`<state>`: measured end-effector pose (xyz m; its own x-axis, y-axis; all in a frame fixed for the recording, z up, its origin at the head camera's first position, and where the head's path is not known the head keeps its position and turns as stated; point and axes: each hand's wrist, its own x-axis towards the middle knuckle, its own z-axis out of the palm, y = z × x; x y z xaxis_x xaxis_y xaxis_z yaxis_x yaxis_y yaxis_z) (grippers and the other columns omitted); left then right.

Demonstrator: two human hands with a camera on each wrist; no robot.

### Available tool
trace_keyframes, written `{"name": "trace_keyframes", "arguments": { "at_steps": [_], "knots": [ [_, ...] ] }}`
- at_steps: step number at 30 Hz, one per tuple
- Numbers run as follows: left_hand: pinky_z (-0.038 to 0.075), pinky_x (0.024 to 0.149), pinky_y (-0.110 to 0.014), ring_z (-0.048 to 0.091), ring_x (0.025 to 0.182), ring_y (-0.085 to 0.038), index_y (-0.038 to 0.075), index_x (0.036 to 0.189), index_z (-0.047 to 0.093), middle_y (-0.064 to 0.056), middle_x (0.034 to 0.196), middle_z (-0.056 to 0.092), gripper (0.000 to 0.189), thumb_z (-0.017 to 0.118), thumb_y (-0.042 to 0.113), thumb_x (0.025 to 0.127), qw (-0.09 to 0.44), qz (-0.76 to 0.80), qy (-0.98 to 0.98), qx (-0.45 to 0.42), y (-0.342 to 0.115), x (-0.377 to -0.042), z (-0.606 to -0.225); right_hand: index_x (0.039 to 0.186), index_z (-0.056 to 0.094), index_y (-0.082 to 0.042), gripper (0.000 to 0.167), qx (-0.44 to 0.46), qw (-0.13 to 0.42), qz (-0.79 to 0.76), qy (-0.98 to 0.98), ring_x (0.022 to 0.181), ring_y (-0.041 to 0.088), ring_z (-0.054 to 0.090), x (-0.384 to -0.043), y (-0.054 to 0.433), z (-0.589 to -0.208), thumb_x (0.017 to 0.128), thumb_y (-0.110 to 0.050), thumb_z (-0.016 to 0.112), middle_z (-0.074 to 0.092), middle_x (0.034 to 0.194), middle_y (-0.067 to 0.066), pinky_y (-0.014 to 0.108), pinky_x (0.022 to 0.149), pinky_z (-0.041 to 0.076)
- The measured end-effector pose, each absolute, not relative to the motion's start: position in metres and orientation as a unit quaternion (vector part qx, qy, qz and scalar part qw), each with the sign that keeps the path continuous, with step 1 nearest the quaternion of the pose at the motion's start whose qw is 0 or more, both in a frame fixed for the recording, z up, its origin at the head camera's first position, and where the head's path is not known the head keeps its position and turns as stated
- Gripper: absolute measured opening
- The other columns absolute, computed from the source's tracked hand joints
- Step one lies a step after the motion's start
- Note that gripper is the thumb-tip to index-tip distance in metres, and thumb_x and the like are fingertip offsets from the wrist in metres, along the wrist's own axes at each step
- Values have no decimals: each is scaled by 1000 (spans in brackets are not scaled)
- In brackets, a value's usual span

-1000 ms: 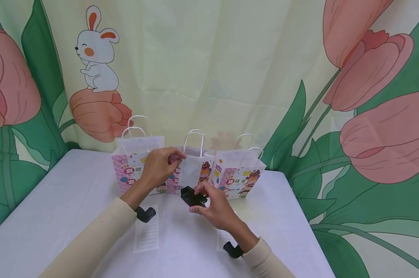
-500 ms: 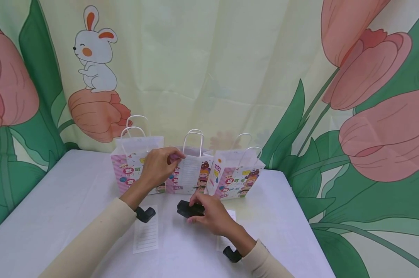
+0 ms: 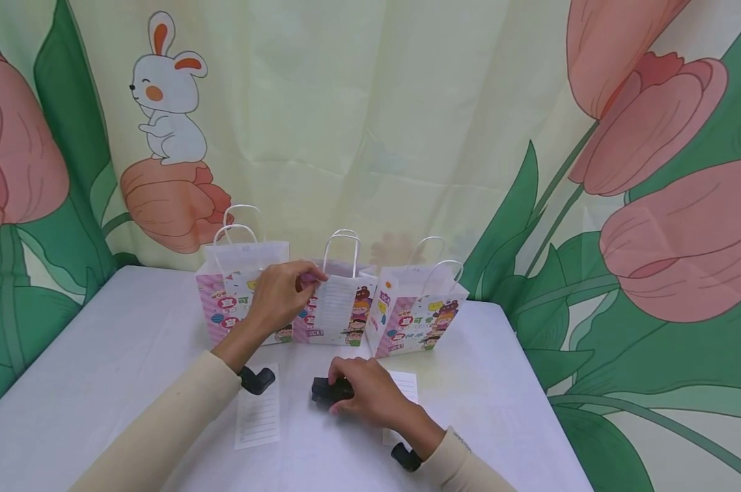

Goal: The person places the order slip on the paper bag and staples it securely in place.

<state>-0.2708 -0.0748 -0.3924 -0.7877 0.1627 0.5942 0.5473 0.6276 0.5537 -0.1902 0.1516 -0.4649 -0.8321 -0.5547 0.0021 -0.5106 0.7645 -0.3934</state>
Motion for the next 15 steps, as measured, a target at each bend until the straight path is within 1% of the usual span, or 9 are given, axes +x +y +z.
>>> {"name": "trace_keyframes", "arguments": {
  "at_steps": [7, 11, 15],
  "knots": [
    [53, 60, -27, 63, 65, -13, 12, 102, 83, -6, 100, 83, 10, 79, 9, 94, 251, -386, -864, -204, -74, -270, -392, 104, 65, -31, 43, -279, 80, -174, 941, 100, 3, 60, -190, 149, -470, 76, -34, 97, 76, 112, -15, 26, 88, 46],
    [54, 60, -27, 64, 65, -13, 13, 102, 83, -6, 100, 83, 10, 79, 9, 94, 251, -385, -865, -202, -74, -269, -392, 103, 66, -32, 43, -278, 92, -164, 942, 98, 2, 59, -189, 148, -472, 75, -35, 97, 76, 110, -16, 25, 87, 44],
    [54, 60, -27, 64, 65, -13, 12, 102, 83, -6, 100, 83, 10, 79, 9, 94, 252, -385, -865, -203, -74, -269, -392, 103, 66, -32, 44, -282, 90, -157, 942, 96, 1, 59, -188, 148, -473, 73, -36, 98, 75, 109, -16, 25, 86, 44]
  ]
}}
